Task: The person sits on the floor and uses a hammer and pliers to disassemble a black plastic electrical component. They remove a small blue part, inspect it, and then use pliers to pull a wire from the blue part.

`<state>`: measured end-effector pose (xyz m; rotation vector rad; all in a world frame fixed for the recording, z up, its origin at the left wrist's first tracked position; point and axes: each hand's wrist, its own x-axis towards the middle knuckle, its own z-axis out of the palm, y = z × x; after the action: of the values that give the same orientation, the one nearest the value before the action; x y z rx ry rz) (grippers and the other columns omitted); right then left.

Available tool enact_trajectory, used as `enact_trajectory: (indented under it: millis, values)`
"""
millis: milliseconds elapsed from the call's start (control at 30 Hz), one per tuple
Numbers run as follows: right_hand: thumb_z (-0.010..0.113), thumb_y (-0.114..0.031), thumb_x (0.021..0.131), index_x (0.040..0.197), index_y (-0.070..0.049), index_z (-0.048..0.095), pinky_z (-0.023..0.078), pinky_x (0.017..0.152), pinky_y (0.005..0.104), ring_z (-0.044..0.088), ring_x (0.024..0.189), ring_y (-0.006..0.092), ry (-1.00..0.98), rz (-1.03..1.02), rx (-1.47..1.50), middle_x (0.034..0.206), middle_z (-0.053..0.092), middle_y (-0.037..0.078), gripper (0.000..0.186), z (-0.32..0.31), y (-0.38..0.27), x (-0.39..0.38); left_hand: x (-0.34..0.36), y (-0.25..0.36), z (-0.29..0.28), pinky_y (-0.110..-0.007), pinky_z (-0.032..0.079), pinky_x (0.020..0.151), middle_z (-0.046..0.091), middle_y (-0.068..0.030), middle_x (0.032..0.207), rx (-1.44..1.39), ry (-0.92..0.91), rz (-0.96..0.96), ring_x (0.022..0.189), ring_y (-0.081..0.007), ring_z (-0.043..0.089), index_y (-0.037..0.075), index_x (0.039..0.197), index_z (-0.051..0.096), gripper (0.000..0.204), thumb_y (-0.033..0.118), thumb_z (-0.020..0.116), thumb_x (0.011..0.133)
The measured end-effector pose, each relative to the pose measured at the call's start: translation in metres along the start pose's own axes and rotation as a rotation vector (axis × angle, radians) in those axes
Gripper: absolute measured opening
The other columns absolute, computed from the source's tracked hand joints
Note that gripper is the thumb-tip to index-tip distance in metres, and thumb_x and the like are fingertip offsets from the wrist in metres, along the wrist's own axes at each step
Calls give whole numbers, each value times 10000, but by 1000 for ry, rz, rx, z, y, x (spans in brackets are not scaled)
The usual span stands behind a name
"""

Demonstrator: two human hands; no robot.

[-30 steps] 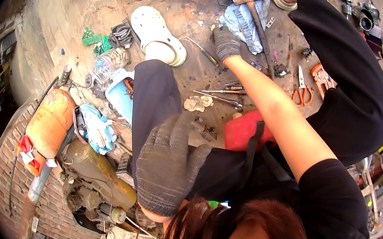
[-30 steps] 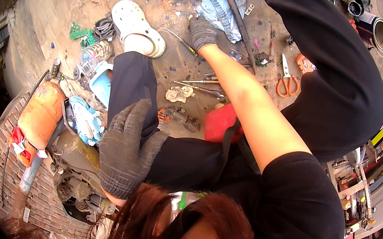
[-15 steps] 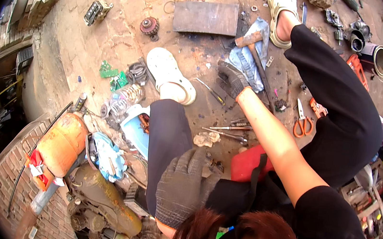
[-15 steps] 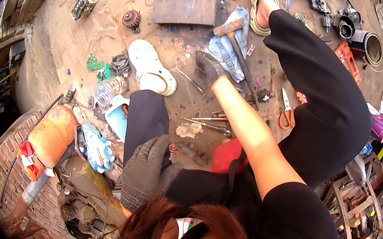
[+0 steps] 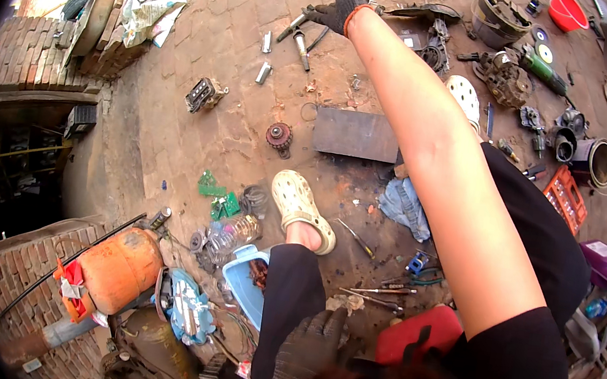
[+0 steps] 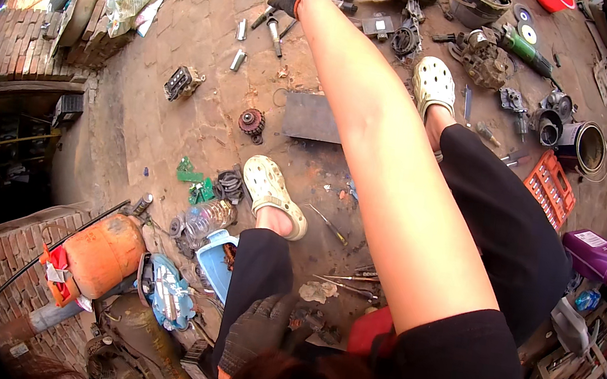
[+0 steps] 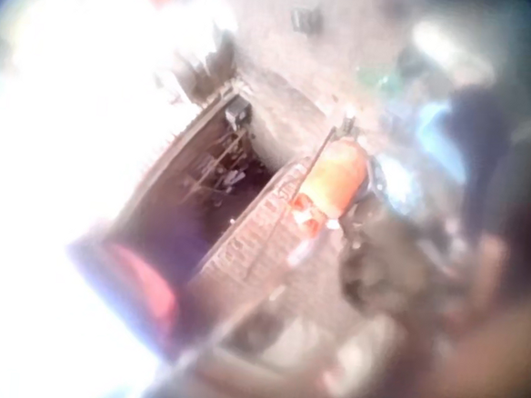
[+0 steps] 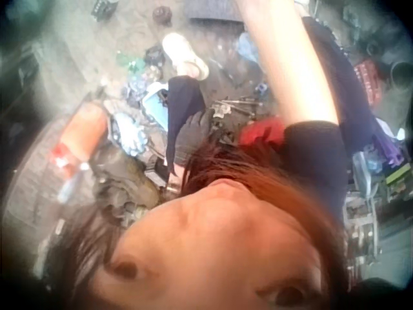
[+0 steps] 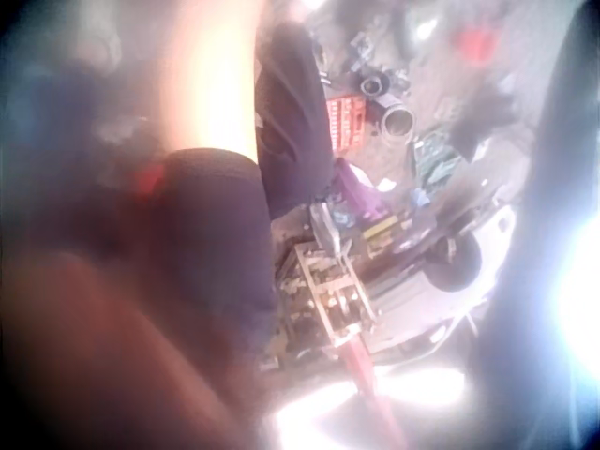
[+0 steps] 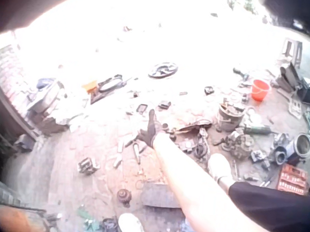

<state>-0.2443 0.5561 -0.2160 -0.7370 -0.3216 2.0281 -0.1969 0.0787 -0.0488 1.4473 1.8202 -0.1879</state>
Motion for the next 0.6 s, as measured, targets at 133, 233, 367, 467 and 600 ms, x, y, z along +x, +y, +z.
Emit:
enact_trajectory:
  millis: [133,233,367,467,600]
  values:
    - [457,-514,898,1437,-155,198,383,1011,474,299,1329,371,91,68,-550,1490,227,145,698,-32,11,-16,-5,-6,-1,-419,453,869,567,-185,1139,53,75,48,1009,-336,559,32,1258,482,554,349,600,819]
    - [515,-300,923,1225,-19,435,522,790,355,584,1045,282,270,131,-263,1229,517,180,420,-105,61,-74,-2,-12,5,-418,454,869,572,-195,1124,78,122,96,994,-342,566,28,1258,482,539,336,592,830]
    - [530,-211,910,984,-7,547,454,521,275,565,633,134,374,-53,-296,808,613,74,218,-189,123,-232,-4,7,-4,-435,468,831,582,-217,1091,54,75,25,991,-374,569,-5,1181,522,525,344,647,808]
    - [549,-195,899,935,-10,570,465,570,277,578,636,119,551,2,-584,729,612,59,190,-235,173,-354,-9,5,3,-444,450,850,584,-229,1094,67,180,83,1008,-396,555,-10,1175,535,454,235,662,814]
    - [594,-186,840,1002,-29,556,494,679,390,622,708,282,646,139,-912,792,634,138,228,-315,216,-453,3,10,0,-414,454,857,580,-219,1120,41,133,38,1019,-372,567,2,1208,521,465,243,645,831]
